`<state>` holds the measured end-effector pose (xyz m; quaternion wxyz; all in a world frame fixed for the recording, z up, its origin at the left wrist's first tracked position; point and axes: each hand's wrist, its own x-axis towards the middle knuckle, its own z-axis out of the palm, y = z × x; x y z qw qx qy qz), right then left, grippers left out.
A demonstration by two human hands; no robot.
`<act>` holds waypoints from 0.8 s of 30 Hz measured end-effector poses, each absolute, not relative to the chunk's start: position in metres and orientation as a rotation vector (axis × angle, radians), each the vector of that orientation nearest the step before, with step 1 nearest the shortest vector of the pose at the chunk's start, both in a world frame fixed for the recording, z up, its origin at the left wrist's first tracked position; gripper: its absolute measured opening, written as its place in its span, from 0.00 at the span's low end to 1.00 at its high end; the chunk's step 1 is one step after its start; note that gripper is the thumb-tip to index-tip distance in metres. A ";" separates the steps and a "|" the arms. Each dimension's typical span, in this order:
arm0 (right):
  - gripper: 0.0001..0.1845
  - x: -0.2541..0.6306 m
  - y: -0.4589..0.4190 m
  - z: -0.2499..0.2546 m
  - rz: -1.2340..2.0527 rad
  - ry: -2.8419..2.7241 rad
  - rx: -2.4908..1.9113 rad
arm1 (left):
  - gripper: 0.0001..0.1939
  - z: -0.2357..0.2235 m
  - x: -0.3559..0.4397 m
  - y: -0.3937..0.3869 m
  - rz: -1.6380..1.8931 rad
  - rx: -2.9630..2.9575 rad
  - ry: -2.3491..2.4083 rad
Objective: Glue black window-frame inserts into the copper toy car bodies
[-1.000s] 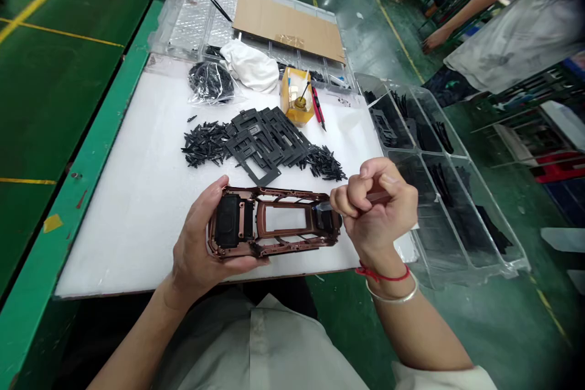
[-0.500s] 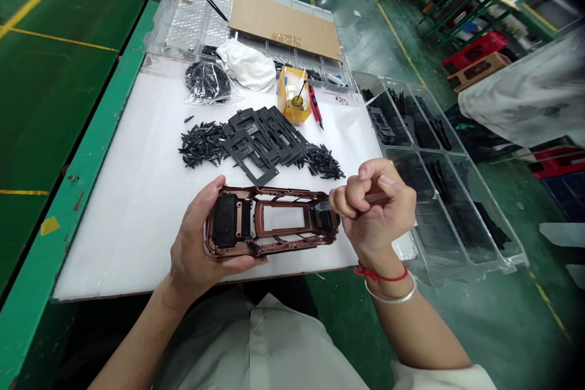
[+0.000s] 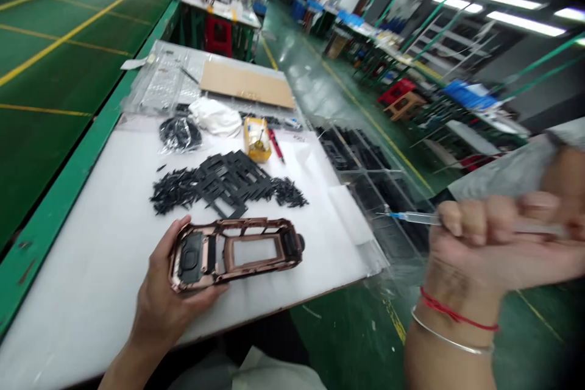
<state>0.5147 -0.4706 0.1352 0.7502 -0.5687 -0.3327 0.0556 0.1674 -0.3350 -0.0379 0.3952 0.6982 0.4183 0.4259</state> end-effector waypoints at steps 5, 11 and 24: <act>0.10 0.553 -0.462 0.106 -0.009 -0.517 -1.195 | 0.57 -0.052 0.165 -0.329 0.945 1.632 1.190; 0.14 0.570 -0.444 0.044 0.002 -0.463 -1.407 | 0.54 -0.032 0.160 -0.336 0.830 1.549 1.195; 0.06 0.504 -0.424 0.035 -0.052 -1.583 -1.835 | 0.58 -0.027 0.154 -0.317 0.765 1.544 1.115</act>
